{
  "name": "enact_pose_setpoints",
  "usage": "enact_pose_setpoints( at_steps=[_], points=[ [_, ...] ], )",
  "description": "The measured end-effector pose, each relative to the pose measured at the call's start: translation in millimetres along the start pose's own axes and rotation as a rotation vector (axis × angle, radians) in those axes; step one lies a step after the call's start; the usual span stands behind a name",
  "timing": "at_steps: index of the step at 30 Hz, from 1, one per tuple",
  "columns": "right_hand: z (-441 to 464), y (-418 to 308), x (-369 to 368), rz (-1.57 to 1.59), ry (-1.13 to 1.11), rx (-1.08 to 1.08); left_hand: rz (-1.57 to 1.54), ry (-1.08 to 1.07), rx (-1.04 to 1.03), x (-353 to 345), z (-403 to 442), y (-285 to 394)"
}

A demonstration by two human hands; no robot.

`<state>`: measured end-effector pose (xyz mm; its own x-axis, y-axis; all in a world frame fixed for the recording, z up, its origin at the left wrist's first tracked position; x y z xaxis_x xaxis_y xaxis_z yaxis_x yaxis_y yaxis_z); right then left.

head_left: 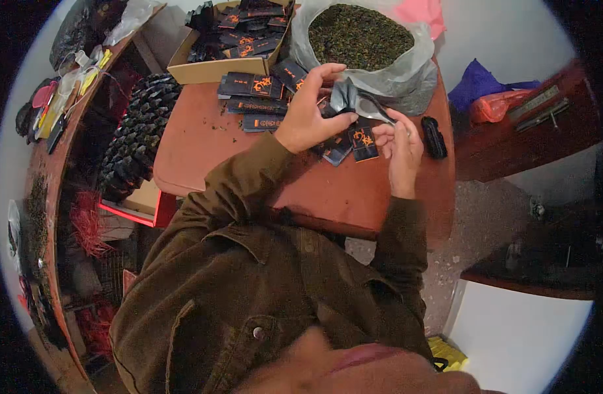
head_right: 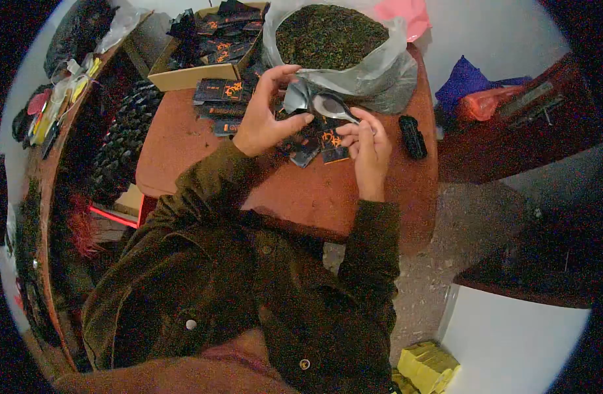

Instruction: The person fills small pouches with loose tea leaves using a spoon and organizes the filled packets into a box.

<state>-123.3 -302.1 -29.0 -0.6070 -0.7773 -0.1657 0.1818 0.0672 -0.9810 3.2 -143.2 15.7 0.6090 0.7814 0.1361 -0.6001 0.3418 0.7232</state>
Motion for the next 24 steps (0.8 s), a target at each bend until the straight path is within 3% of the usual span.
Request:
enact_pose_setpoints(
  at_steps=[7, 17, 24],
  points=[
    [0, 2, 7, 0.046, 0.002, 0.053, 0.304, 0.032, -0.193, 17, 2, 13],
    [15, -27, -15, 0.175, 0.002, 0.106, 0.292, 0.074, -0.048, 19, -20, -45],
    [14, -72, -51, -0.111, 0.108, 0.373, 0.473, 0.102, -0.183, 21, -17, -34]
  ],
)
Point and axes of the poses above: each hand's wrist, its own z-axis towards the middle knuckle, its own x-axis out of the back of the hand, y = z × x, the point moved 4 cm from there along z, towards the middle knuckle, and after that the axes turned 5 degrees about -x, right-handed, at the moved point
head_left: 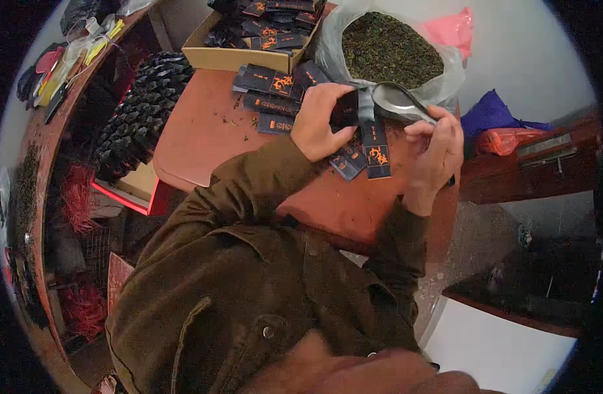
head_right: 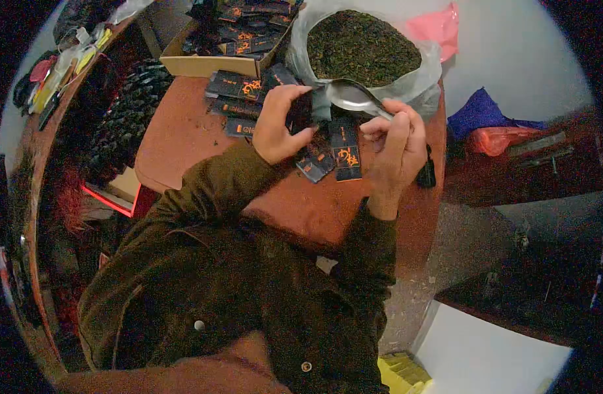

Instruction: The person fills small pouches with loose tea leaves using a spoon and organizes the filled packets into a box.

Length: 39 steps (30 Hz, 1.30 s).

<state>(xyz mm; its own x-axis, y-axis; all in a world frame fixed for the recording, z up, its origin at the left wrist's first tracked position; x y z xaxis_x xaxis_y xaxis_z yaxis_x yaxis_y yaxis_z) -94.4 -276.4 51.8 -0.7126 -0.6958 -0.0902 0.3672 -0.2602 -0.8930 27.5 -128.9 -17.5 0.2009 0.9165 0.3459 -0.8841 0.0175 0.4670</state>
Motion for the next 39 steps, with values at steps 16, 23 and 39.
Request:
enact_pose_setpoints(
  at_steps=[16, 23, 39],
  points=[
    [-9, 47, -9, 0.155, -0.111, -0.267, -0.008, 0.069, 0.017, 1, 4, 0],
    [-5, 57, -6, 0.142, -0.104, -0.313, 0.099, -0.037, 0.025, -1, 2, -5],
    [-5, 64, -2, 0.183, -0.091, -0.414, 0.039, -0.149, 0.005, -4, 0, -1]
  ],
)
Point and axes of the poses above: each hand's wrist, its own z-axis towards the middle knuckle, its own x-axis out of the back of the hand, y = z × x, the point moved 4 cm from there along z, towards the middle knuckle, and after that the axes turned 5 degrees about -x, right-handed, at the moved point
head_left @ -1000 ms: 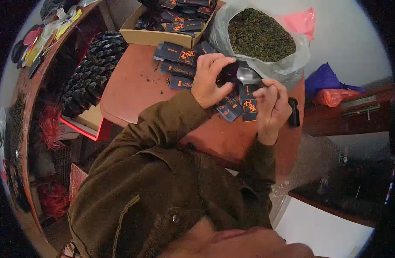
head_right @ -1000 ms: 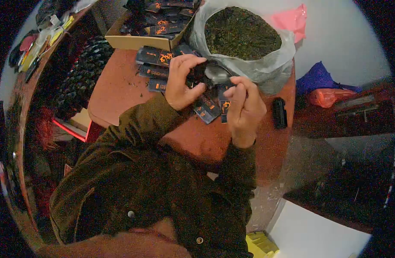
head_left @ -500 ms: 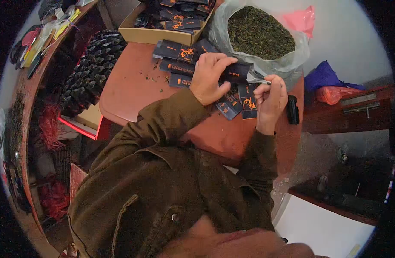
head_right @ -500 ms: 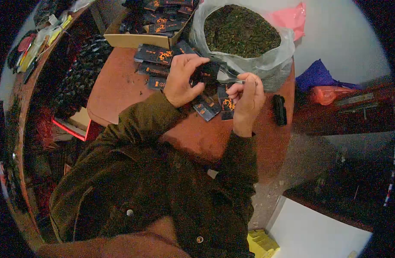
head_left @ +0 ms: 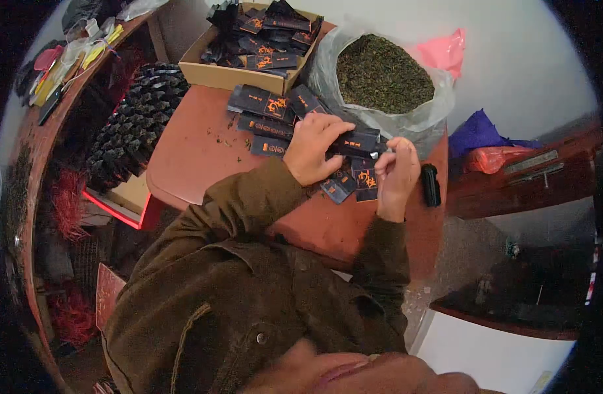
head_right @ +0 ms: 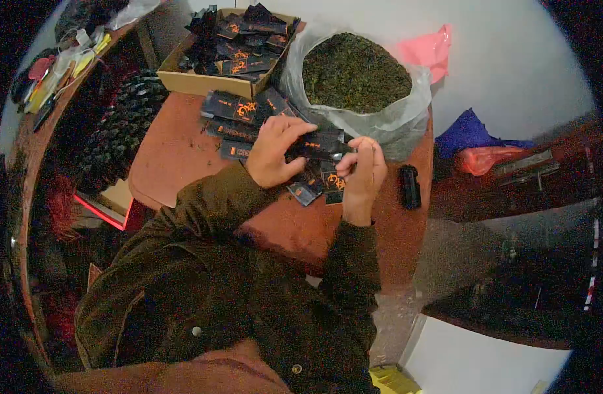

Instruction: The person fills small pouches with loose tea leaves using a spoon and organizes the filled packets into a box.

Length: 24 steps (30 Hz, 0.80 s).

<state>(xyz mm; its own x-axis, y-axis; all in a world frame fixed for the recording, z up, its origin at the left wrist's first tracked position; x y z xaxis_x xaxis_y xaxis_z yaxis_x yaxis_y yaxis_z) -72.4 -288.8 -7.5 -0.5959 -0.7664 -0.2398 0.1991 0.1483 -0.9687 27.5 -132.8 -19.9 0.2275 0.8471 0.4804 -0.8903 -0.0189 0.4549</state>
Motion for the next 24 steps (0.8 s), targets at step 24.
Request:
enact_pose_setpoints(
  at_steps=[24],
  points=[
    [5, -3, 0, 0.07, 0.078, 0.05, -0.068, 0.047, 0.046, 10, 1, -13]
  ],
)
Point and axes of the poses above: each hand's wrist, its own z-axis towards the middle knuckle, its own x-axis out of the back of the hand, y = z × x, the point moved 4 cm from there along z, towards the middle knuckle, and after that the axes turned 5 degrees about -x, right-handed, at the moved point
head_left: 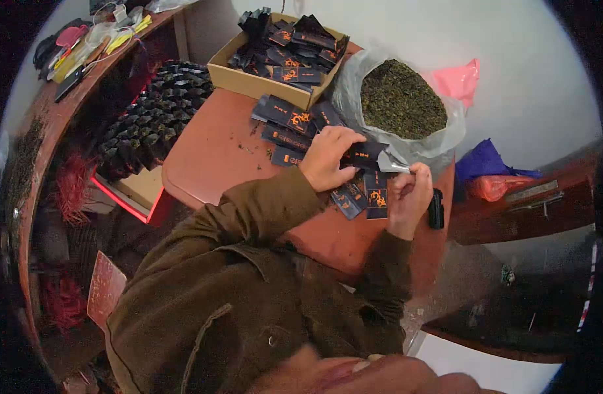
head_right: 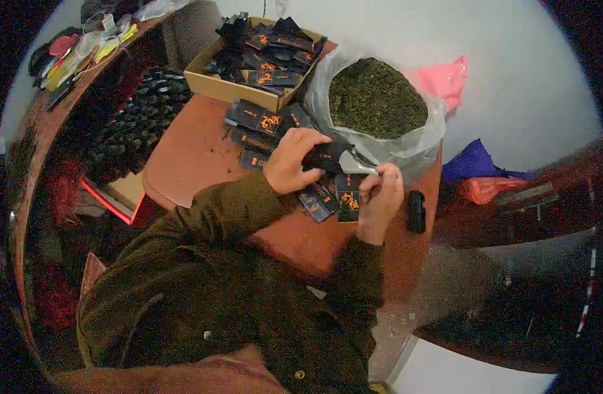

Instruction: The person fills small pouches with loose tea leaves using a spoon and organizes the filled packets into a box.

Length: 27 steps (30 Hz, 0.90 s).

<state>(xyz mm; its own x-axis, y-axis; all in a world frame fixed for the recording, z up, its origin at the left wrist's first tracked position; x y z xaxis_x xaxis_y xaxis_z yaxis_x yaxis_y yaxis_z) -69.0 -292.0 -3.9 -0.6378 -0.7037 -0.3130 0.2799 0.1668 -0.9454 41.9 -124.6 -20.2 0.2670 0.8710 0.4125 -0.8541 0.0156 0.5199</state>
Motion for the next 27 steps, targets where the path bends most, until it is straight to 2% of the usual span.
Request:
enact_pose_setpoints(
  at_steps=[5, 17, 27],
  points=[
    [3, 9, 2, 0.091, -0.088, 0.008, -0.011, 0.059, -0.038, -2, -1, 0],
    [-4, -5, -1, -0.069, 0.003, 0.023, 0.004, 0.04, 0.027, 5, 2, 1],
    [-3, 1, -8, -0.08, -0.104, -0.013, 0.05, 0.021, -0.039, -2, 0, 3]
  ],
)
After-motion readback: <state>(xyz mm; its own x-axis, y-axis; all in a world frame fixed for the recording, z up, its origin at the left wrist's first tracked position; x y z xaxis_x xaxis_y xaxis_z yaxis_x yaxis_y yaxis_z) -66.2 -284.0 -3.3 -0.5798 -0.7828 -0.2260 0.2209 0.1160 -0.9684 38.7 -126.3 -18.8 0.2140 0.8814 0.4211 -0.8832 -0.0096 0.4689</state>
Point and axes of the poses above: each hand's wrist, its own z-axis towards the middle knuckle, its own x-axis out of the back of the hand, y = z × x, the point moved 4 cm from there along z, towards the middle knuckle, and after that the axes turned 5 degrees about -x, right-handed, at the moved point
